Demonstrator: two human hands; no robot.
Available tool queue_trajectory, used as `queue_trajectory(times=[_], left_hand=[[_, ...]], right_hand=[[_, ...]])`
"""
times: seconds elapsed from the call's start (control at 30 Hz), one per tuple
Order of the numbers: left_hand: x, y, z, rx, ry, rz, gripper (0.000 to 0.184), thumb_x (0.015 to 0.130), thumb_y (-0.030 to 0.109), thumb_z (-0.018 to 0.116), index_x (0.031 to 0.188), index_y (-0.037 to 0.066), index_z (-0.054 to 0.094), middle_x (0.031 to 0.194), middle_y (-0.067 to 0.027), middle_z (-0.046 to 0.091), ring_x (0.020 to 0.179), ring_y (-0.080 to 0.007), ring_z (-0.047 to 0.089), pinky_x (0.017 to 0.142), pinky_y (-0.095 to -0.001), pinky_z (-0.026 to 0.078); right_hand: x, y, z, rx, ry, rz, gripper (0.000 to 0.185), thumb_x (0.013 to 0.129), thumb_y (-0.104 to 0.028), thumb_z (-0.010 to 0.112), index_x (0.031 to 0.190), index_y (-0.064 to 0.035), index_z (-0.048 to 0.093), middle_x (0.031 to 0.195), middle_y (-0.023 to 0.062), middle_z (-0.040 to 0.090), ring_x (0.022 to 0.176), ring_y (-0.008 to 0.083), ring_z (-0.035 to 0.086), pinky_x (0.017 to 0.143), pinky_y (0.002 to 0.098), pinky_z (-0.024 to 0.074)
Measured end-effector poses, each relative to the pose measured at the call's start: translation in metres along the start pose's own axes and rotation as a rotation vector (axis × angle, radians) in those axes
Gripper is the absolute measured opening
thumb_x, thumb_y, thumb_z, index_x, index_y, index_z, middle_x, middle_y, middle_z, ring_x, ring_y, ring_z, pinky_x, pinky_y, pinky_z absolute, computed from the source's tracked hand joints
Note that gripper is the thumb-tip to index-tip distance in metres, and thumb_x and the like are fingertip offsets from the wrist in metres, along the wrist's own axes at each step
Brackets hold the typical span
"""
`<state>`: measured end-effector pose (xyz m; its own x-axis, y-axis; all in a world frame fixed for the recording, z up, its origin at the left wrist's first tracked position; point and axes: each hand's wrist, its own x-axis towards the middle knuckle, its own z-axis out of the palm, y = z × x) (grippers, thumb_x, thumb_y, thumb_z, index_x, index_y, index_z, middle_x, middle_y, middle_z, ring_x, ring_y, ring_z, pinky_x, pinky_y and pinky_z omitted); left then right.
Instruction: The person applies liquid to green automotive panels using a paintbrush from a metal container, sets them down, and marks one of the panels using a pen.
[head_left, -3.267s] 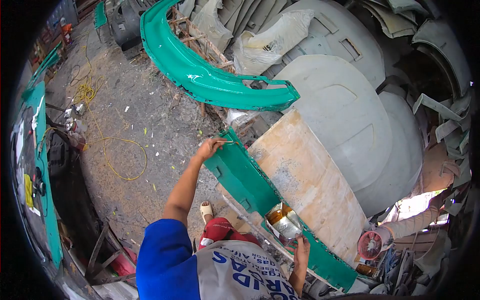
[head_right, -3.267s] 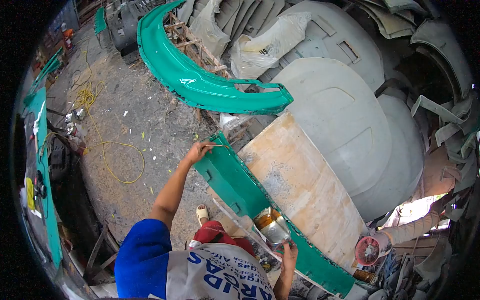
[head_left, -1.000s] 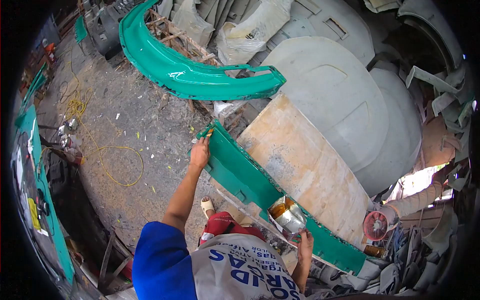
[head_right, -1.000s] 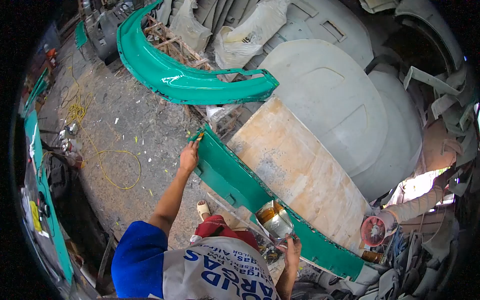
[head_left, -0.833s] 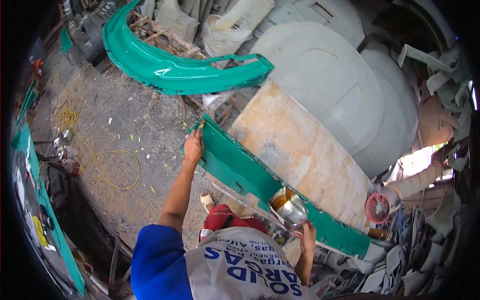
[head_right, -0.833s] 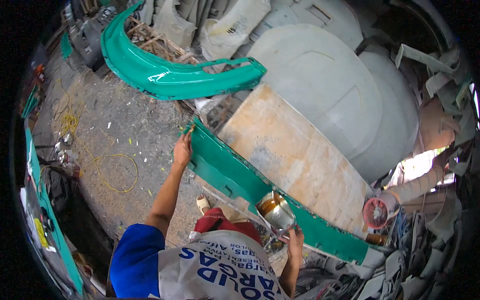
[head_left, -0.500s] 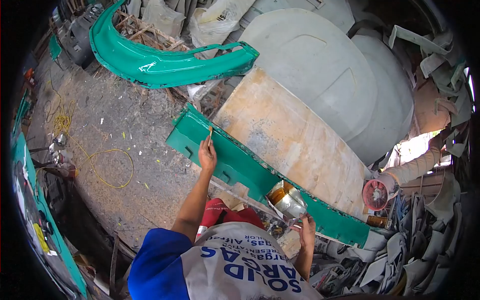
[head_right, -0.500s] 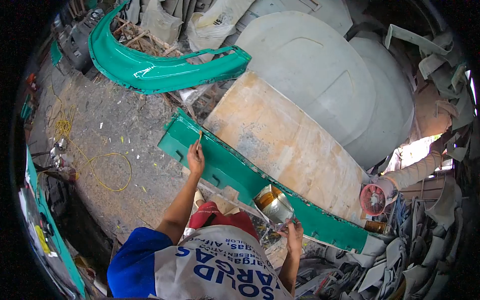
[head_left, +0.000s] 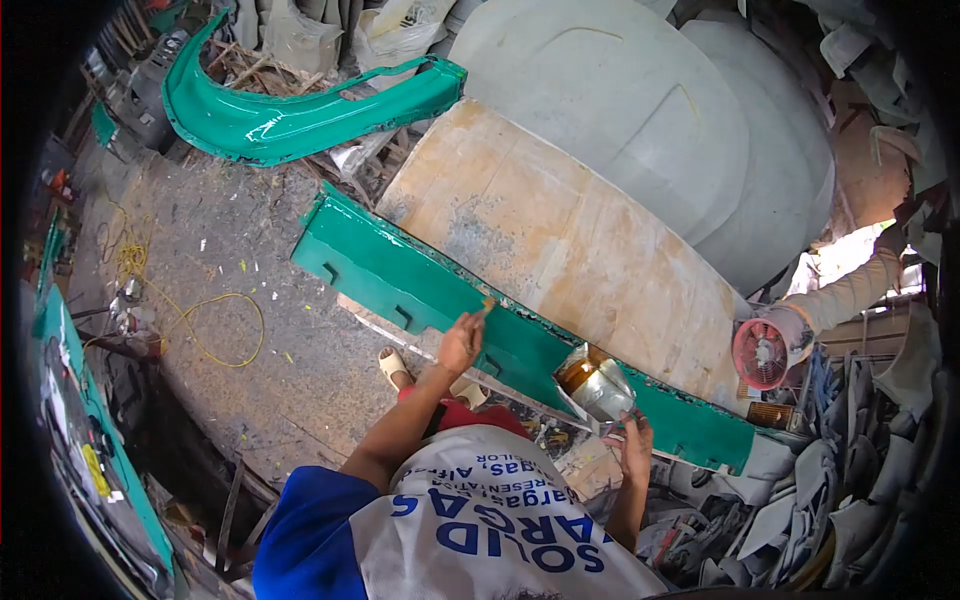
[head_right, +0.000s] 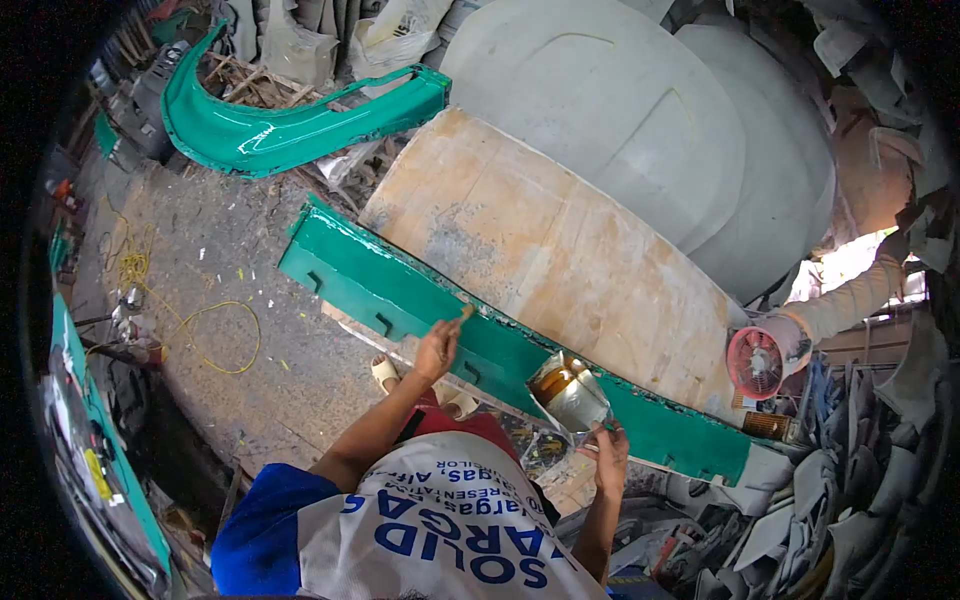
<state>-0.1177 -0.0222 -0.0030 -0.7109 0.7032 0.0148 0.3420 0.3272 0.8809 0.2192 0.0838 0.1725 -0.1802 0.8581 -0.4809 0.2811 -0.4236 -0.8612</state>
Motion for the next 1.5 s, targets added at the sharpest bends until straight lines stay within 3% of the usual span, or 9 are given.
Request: queue_trajectory(times=[0.1, 0.23, 0.3, 0.37, 0.5, 1.1, 1.3, 1.47, 1.5], left_hand=[[0.003, -0.007, 0.005, -0.076, -0.216, 0.104, 0.017, 0.091, 0.007, 0.057, 0.105, 0.003, 0.066, 0.098, -0.0211, 0.065, 0.084, -0.0369, 0.064, 0.075, -0.0423, 0.051], [0.056, -0.098, -0.036, -0.177, 0.077, 0.187, 0.015, 0.092, 0.001, 0.049, 0.080, 0.001, 0.058, 0.084, -0.0114, 0.067, 0.070, -0.0183, 0.057, 0.064, -0.0340, 0.048], [0.080, -0.109, -0.093, -0.009, 0.157, 0.065, 0.016, 0.095, 0.006, 0.052, 0.089, -0.001, 0.064, 0.076, -0.0071, 0.064, 0.064, -0.0138, 0.053, 0.059, -0.0277, 0.045], [0.088, -0.090, -0.124, 0.191, 0.373, 0.153, 0.025, 0.091, 0.005, 0.052, 0.112, -0.004, 0.063, 0.097, -0.0247, 0.067, 0.082, -0.0375, 0.065, 0.074, -0.0431, 0.051], [0.075, -0.074, -0.103, 0.491, 0.181, 0.257, 0.038, 0.086, 0.002, 0.053, 0.124, -0.002, 0.057, 0.098, -0.0275, 0.063, 0.085, -0.0445, 0.060, 0.075, -0.0485, 0.050], [-0.033, 0.063, 0.112, -0.309, -0.498, 0.334, 0.007, 0.086, 0.005, 0.062, 0.091, 0.000, 0.065, 0.078, -0.0183, 0.062, 0.064, -0.0317, 0.058, 0.059, -0.0389, 0.048], [-0.014, 0.053, 0.091, -0.034, -0.494, 0.342, 0.012, 0.090, 0.008, 0.060, 0.101, 0.003, 0.060, 0.082, -0.0265, 0.063, 0.076, -0.0434, 0.062, 0.065, -0.0455, 0.050], [0.045, -0.036, 0.014, 0.247, -0.325, 0.239, 0.015, 0.091, 0.007, 0.055, 0.103, -0.001, 0.059, 0.070, -0.0166, 0.063, 0.056, -0.0247, 0.063, 0.050, -0.0371, 0.051], [0.057, -0.041, -0.009, 0.238, -0.322, 0.128, 0.010, 0.088, 0.005, 0.057, 0.095, -0.001, 0.060, 0.067, -0.0181, 0.063, 0.056, -0.0295, 0.063, 0.050, -0.0404, 0.051]], right_hand=[[0.008, -0.001, -0.023, 0.017, 0.002, 0.030, 0.055, 0.086, -0.028, 0.069, 0.125, 0.0037, 0.046, 0.096, 0.0093, 0.059, 0.075, 0.0145, 0.062, 0.056, 0.0286, 0.0583], [0.014, 0.016, -0.060, 0.032, -0.007, -0.010, 0.055, 0.088, -0.028, 0.067, 0.128, 0.0018, 0.044, 0.096, 0.0068, 0.059, 0.075, 0.0130, 0.063, 0.059, 0.0284, 0.0576], [0.012, 0.019, -0.076, 0.024, 0.022, -0.019, 0.055, 0.088, -0.028, 0.067, 0.129, 0.0013, 0.043, 0.096, 0.0065, 0.059, 0.075, 0.0125, 0.063, 0.060, 0.0293, 0.0580], [0.011, 0.031, -0.099, 0.042, 0.046, 0.019, 0.059, 0.088, -0.028, 0.067, 0.132, 0.0023, 0.041, 0.098, 0.0072, 0.059, 0.077, 0.0139, 0.063, 0.060, 0.0298, 0.0584], [0.001, 0.055, -0.121, 0.076, 0.169, 0.054, 0.070, 0.085, -0.029, 0.071, 0.136, 0.0043, 0.037, 0.101, 0.0093, 0.059, 0.082, 0.0172, 0.064, 0.062, 0.0310, 0.0584], [-0.044, 0.108, -0.129, 0.269, 0.312, 0.088, 0.055, 0.085, -0.034, 0.071, 0.126, -0.0026, 0.051, 0.095, 0.0062, 0.059, 0.078, 0.0146, 0.063, 0.063, 0.0313, 0.0584], [-0.026, 0.098, -0.123, 0.212, 0.220, 0.120, 0.066, 0.084, -0.037, 0.070, 0.133, 0.0011, 0.045, 0.098, 0.0098, 0.057, 0.084, 0.0185, 0.061, 0.067, 0.0352, 0.0592], [-0.009, 0.085, -0.108, 0.168, 0.157, 0.075, 0.067, 0.084, -0.037, 0.068, 0.134, 0.0014, 0.043, 0.100, 0.0084, 0.058, 0.085, 0.0174, 0.061, 0.065, 0.0339, 0.0572], [-0.008, 0.080, -0.106, 0.145, 0.143, 0.019, 0.068, 0.084, -0.040, 0.067, 0.134, 0.0006, 0.044, 0.100, 0.0080, 0.060, 0.082, 0.0169, 0.062, 0.065, 0.0334, 0.0561]])
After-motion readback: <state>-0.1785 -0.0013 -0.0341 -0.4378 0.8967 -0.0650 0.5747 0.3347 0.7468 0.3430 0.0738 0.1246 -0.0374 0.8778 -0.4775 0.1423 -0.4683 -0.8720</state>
